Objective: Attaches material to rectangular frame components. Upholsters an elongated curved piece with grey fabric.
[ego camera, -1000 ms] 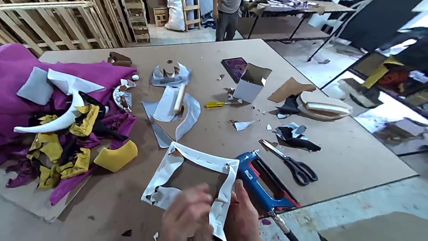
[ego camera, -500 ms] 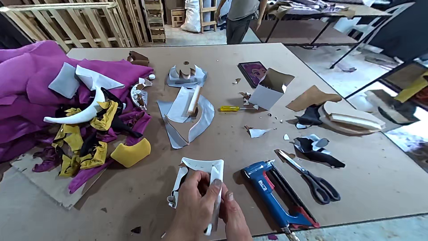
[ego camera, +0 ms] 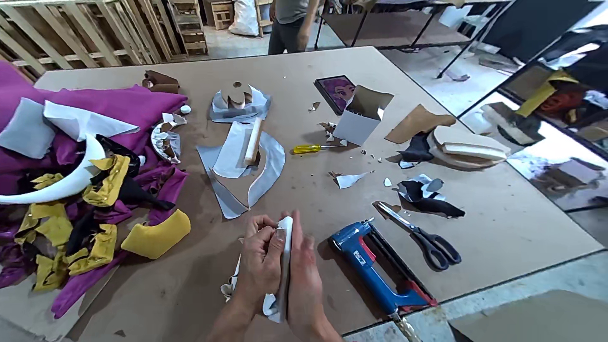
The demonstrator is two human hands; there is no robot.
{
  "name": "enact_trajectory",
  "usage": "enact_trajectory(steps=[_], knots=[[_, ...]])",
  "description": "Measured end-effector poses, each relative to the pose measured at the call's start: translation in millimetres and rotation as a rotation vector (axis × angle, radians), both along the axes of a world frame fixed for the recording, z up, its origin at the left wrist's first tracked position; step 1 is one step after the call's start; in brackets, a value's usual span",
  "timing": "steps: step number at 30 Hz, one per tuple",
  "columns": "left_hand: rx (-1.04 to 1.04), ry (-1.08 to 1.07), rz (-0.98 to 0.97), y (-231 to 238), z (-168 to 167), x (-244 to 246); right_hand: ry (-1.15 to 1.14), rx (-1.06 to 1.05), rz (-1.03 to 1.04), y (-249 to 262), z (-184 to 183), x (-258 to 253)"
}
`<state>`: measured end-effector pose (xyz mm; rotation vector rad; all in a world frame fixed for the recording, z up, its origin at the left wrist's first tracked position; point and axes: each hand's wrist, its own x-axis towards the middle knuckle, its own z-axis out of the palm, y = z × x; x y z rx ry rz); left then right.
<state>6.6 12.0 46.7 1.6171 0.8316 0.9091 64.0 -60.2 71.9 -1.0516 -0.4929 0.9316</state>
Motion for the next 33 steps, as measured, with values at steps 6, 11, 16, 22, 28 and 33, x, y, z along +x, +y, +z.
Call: enact_trajectory(steps=[6,11,16,22,28,33], knots=[[0.391,0.484,-0.192,-49,-45,13,-0.909,-0.466,-0.17,-112,-18,107],[0.689,0.659,-0.213,-66,-76,4,-1.449,-1.1,-0.031,-152,-79,146],[0.694,0.695,-0.139,-66,-74,3,-1.328,-1.168,0.129,-135,-42,160],[0.591,0.727,-0.125,-59,-74,-1,-1.228,-0.966,0.412,-151,32,126],[0.608,0.711,-0.131,-58,-75,1,-1.215,-0.871,0.526,-136,23,96],[0.485,0.651,-0.159,-52,-73,1,-1.182,-0.973,0.584,-119,20,100]])
